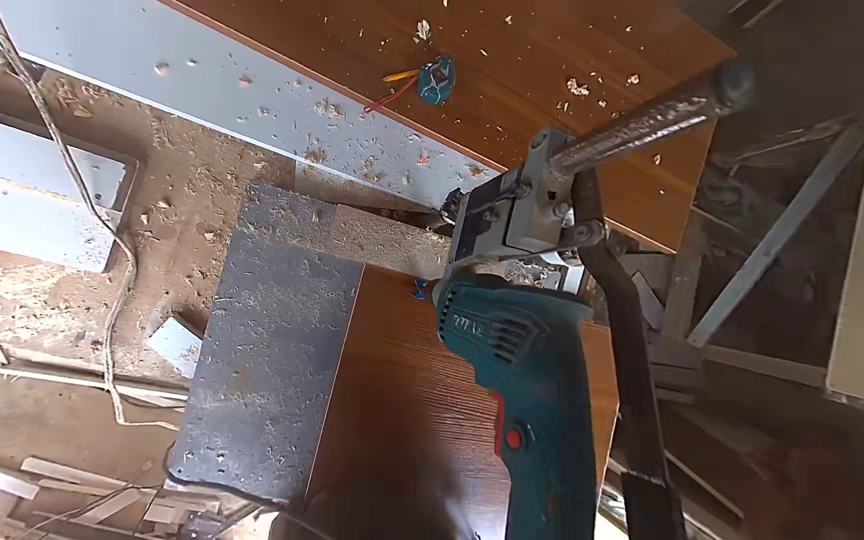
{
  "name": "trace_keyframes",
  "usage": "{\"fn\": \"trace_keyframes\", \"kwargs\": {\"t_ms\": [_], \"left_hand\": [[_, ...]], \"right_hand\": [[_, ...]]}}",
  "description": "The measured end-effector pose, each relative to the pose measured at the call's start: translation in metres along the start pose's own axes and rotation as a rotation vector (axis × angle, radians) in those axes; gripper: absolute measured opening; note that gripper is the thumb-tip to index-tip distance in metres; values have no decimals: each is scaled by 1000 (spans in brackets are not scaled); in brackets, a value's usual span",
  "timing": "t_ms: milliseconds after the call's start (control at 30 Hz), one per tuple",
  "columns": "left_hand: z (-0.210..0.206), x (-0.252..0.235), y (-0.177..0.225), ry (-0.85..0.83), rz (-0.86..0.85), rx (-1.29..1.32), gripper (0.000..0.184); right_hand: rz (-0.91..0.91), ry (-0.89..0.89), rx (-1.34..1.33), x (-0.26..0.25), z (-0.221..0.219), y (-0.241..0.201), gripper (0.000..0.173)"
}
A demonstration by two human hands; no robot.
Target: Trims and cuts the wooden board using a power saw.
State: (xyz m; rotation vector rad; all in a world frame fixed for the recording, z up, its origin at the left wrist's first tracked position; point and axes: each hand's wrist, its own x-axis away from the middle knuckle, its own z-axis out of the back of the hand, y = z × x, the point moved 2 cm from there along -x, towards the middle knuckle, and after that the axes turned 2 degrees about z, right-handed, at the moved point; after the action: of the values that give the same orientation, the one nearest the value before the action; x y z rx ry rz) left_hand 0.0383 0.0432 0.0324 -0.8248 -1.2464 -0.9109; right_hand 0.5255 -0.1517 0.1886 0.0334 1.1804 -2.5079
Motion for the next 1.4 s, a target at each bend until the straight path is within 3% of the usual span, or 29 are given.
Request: {"fn": "trace_keyframes", "kwargs": {"t_ms": [67, 133, 167, 233, 333, 400, 533, 633, 733, 867, 967, 1100, 1400], "left_hand": [[4, -26, -19, 86, -110, -280, 67], [30, -10, 0, 75, -120, -555, 71], [38, 10, 21, 92, -161, -610, 67], [33, 42, 64, 202, -446, -610, 52], [2, 27, 118, 303, -976, -542, 67], [-9, -4, 151, 406, -1103, -617, 77], [-19, -44, 170, 654, -1133, -725, 66], [-24, -49, 171, 679, -1111, -729, 62], [-24, -53, 171, 728, -1135, -704, 59], [-23, -55, 172, 735, -1120, -694, 56], [-22, -56, 172, 748, -1120, -720, 55], [-22, -51, 173, 732, -1109, -708, 55], [-25, -54, 171, 778, -1150, -689, 54]], "right_hand": [[296, -157, -185, -13, -12, -81, 24], [422, -413, -153, 0, -39, -172, 34], [414, -508, -25, 9, -56, -210, 43], [339, -675, 308, 20, -91, -259, 60], [172, -900, 589, 19, -128, -291, 66], [106, -930, 642, 21, -133, -303, 73], [-31, -894, 616, 34, -137, -319, 79], [-213, -947, 479, 37, -151, -312, 61], [-426, -866, 258, 41, -166, -303, 44], [-541, -829, 176, 44, -173, -303, 29], [-539, -822, 181, 48, -174, -303, 28], [-525, -824, 176, 52, -174, -299, 41], [-447, -783, 257, 54, -177, -301, 30]]}}
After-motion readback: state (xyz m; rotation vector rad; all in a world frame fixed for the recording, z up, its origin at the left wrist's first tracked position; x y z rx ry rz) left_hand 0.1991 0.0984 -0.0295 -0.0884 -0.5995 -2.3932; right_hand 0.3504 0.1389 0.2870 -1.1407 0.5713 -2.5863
